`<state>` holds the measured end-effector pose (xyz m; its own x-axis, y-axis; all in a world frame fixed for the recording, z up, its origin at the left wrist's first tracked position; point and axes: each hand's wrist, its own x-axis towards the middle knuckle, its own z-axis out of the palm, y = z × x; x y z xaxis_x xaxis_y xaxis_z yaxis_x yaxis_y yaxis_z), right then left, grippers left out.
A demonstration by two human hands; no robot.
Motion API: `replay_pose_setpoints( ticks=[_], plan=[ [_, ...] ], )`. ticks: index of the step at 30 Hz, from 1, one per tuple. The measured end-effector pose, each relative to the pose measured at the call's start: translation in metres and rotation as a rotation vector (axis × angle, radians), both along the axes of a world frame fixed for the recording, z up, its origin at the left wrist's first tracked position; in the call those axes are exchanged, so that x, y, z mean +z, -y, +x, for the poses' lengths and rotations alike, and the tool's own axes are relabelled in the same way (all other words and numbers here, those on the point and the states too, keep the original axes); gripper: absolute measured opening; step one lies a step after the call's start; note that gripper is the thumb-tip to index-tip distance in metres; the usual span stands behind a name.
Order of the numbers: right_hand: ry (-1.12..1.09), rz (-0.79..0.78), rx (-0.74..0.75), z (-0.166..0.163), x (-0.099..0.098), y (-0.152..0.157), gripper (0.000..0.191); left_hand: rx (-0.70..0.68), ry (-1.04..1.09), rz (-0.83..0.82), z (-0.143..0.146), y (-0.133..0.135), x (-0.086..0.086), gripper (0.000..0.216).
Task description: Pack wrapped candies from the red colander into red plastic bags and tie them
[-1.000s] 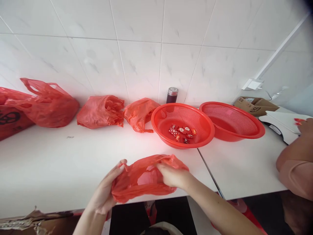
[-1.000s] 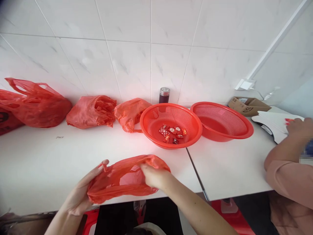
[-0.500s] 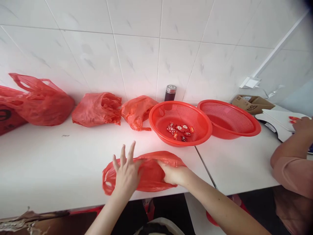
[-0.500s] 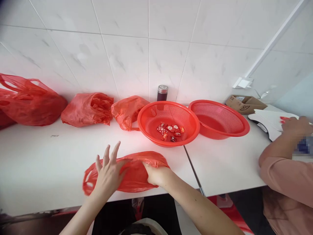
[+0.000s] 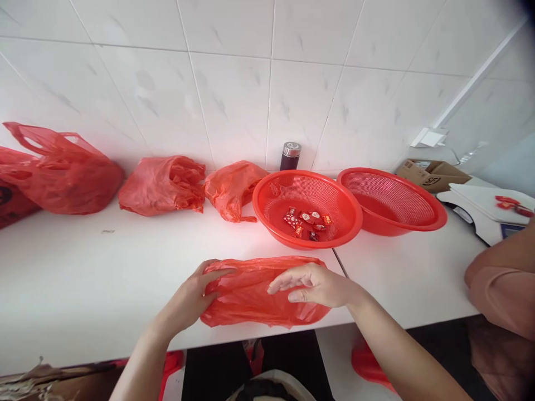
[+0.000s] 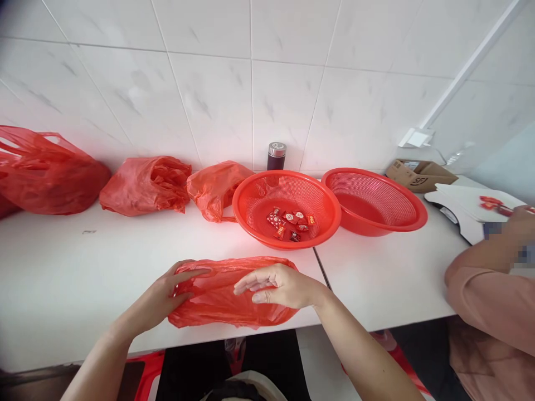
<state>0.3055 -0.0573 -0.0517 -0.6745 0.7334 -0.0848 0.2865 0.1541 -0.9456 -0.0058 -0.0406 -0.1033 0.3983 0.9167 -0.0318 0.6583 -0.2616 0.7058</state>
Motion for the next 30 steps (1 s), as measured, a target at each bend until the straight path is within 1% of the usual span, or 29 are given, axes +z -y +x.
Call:
replay_pose_setpoints(
  ticks=[1,3,4,5,7,8,9,11,12,13,14,15,16,17,18,19,20,21,22,24,26,28,29,30],
  plan=[
    [0.010,0.028,-0.046,-0.002,-0.003,-0.001,0.034,-0.010,0.039,-0.027,0.002,0.001,0.002,0.052],
    [0.148,0.099,-0.203,-0.004,-0.014,-0.005,0.041,-0.055,0.118,-0.128,0.003,0.002,0.008,0.050],
    [0.230,0.102,-0.263,-0.004,-0.021,-0.009,0.051,-0.091,0.154,-0.195,0.003,0.003,0.010,0.052],
    [0.291,0.066,-0.279,-0.003,-0.028,-0.012,0.063,-0.129,0.187,-0.262,0.002,0.003,0.011,0.054],
    [0.326,-0.071,-0.219,0.003,-0.038,-0.019,0.085,-0.187,0.263,-0.375,-0.002,0.004,0.010,0.057],
    [0.304,-0.138,-0.168,0.006,-0.039,-0.021,0.091,-0.200,0.310,-0.420,-0.004,0.003,0.008,0.056],
    [0.267,-0.200,-0.111,0.010,-0.037,-0.023,0.092,-0.199,0.357,-0.457,-0.007,0.003,0.004,0.055],
    [0.157,-0.289,0.004,0.018,-0.022,-0.026,0.083,-0.168,0.414,-0.494,-0.011,0.002,-0.005,0.054],
    [0.094,-0.297,0.052,0.021,-0.011,-0.028,0.074,-0.151,0.412,-0.494,-0.012,0.001,-0.009,0.057],
    [0.039,-0.269,0.073,0.024,0.002,-0.033,0.064,-0.141,0.394,-0.480,-0.012,0.000,-0.013,0.060],
    [0.008,-0.197,0.050,0.026,0.015,-0.040,0.053,-0.136,0.371,-0.454,-0.011,-0.001,-0.016,0.063],
    [0.022,-0.080,-0.017,0.029,0.026,-0.050,0.044,-0.135,0.352,-0.427,-0.009,-0.001,-0.017,0.066],
    [0.098,0.064,-0.113,0.031,0.033,-0.063,0.037,-0.136,0.343,-0.401,-0.007,-0.002,-0.018,0.069],
    [0.242,0.212,-0.193,0.033,0.037,-0.077,0.032,-0.139,0.344,-0.381,-0.004,-0.003,-0.018,0.069],
    [0.440,0.336,-0.223,0.034,0.037,-0.092,0.031,-0.140,0.357,-0.365,-0.001,-0.004,-0.017,0.070],
    [0.654,0.425,-0.207,0.036,0.033,-0.106,0.033,-0.140,0.377,-0.355,0.002,-0.005,-0.016,0.070],
    [0.822,0.476,-0.176,0.037,0.026,-0.119,0.036,-0.137,0.398,-0.351,0.005,-0.006,-0.015,0.069],
    [0.946,0.498,-0.141,0.039,0.017,-0.130,0.037,-0.134,0.417,-0.351,0.008,-0.006,-0.015,0.069],
    [1.014,0.503,-0.118,0.040,0.009,-0.139,0.036,-0.131,0.433,-0.354,0.010,-0.006,-0.015,0.069],
    [1.033,0.501,-0.119,0.042,-0.003,-0.150,0.026,-0.132,0.447,-0.360,0.012,-0.007,-0.017,0.068],
    [1.033,0.519,-0.139,0.044,-0.003,-0.153,0.016,-0.137,0.449,-0.361,0.013,-0.007,-0.020,0.068],
    [1.012,0.539,-0.185,0.042,0.009,-0.147,0.017,-0.133,0.458,-0.366,0.013,-0.008,-0.022,0.068],
    [0.942,0.539,-0.225,0.038,0.018,-0.140,0.019,-0.128,0.466,-0.371,0.014,-0.008,-0.024,0.068],
    [0.821,0.521,-0.255,0.033,0.027,-0.131,0.022,-0.121,0.477,-0.377,0.014,-0.009,-0.025,0.069]
  ],
)
